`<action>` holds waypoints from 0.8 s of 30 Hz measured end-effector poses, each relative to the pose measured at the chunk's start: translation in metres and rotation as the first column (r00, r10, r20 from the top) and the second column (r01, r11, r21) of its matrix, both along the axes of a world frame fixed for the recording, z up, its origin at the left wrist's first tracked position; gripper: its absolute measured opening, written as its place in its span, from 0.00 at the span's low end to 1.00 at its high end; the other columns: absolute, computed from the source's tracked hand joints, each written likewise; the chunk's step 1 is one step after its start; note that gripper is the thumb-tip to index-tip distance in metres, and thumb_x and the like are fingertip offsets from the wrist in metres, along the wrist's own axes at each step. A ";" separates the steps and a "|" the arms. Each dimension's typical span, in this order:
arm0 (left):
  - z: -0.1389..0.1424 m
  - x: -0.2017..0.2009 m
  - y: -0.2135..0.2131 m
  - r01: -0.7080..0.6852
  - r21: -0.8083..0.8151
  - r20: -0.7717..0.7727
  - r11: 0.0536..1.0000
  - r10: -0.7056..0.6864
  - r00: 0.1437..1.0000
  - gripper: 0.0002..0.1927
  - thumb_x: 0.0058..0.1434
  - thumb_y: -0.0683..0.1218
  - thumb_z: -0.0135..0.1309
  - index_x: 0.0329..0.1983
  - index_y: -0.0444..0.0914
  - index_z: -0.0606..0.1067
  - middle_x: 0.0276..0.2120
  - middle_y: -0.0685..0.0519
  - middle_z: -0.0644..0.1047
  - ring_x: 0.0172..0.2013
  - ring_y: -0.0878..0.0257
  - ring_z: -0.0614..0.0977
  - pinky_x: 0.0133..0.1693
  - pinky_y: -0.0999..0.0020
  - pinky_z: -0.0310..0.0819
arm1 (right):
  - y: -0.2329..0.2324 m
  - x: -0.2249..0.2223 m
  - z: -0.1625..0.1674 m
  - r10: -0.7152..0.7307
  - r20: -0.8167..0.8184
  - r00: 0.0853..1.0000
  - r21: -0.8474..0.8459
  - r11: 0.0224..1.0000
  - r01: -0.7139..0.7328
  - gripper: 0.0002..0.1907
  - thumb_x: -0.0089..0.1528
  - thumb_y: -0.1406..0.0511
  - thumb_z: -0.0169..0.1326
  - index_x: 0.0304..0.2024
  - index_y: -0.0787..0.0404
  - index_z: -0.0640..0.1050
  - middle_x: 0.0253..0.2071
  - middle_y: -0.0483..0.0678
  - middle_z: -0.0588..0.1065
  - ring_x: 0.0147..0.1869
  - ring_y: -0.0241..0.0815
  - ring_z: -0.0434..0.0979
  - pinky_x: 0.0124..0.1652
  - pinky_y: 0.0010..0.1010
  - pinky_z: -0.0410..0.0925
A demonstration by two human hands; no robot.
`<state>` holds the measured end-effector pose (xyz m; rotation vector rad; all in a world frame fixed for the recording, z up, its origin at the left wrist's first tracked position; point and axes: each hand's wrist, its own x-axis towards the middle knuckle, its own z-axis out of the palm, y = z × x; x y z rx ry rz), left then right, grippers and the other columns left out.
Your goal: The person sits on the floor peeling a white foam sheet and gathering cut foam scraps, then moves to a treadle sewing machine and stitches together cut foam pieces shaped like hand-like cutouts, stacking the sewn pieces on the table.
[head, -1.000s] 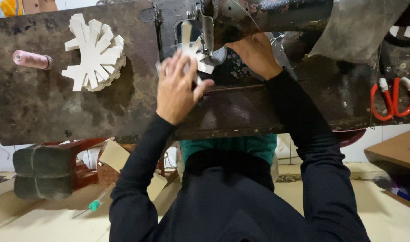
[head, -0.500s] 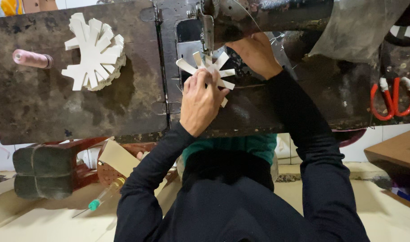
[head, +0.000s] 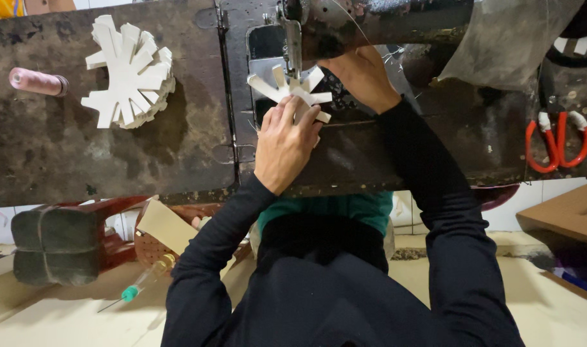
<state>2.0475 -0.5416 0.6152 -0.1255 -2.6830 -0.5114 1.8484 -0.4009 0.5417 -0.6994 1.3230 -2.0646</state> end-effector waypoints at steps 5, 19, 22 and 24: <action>-0.001 -0.004 -0.001 0.012 -0.002 -0.014 1.000 -0.012 1.000 0.20 0.67 0.52 0.60 0.57 0.37 0.76 0.57 0.42 0.73 0.61 0.47 0.74 0.59 0.54 0.66 | 0.000 0.002 0.006 -0.036 -0.170 0.985 0.125 0.991 0.058 0.09 0.74 0.65 0.54 0.50 0.65 0.79 0.45 0.40 0.77 0.50 0.29 0.77 0.50 0.26 0.73; -0.004 -0.010 -0.016 -0.046 0.015 -0.016 0.999 0.047 0.999 0.18 0.63 0.48 0.60 0.52 0.35 0.76 0.58 0.39 0.72 0.59 0.45 0.73 0.59 0.52 0.65 | 0.003 0.005 0.013 -0.018 -0.508 0.861 0.240 0.957 0.161 0.09 0.73 0.67 0.55 0.55 0.64 0.78 0.47 0.42 0.79 0.49 0.31 0.77 0.48 0.29 0.72; -0.003 -0.010 -0.024 -0.092 0.003 0.061 0.996 0.092 0.994 0.17 0.61 0.44 0.60 0.51 0.34 0.75 0.56 0.41 0.71 0.58 0.45 0.71 0.56 0.52 0.64 | 0.003 0.004 0.012 -0.018 -0.449 0.893 0.225 0.965 0.133 0.09 0.74 0.66 0.55 0.54 0.65 0.78 0.48 0.42 0.79 0.51 0.31 0.77 0.50 0.29 0.72; -0.005 -0.012 -0.031 -0.116 -0.002 0.119 0.993 0.115 0.986 0.16 0.60 0.43 0.59 0.49 0.33 0.74 0.55 0.41 0.71 0.57 0.45 0.71 0.55 0.52 0.64 | 0.003 0.003 0.010 -0.030 -0.253 0.967 0.143 0.987 0.068 0.09 0.76 0.66 0.54 0.54 0.65 0.79 0.47 0.42 0.78 0.51 0.31 0.75 0.50 0.29 0.71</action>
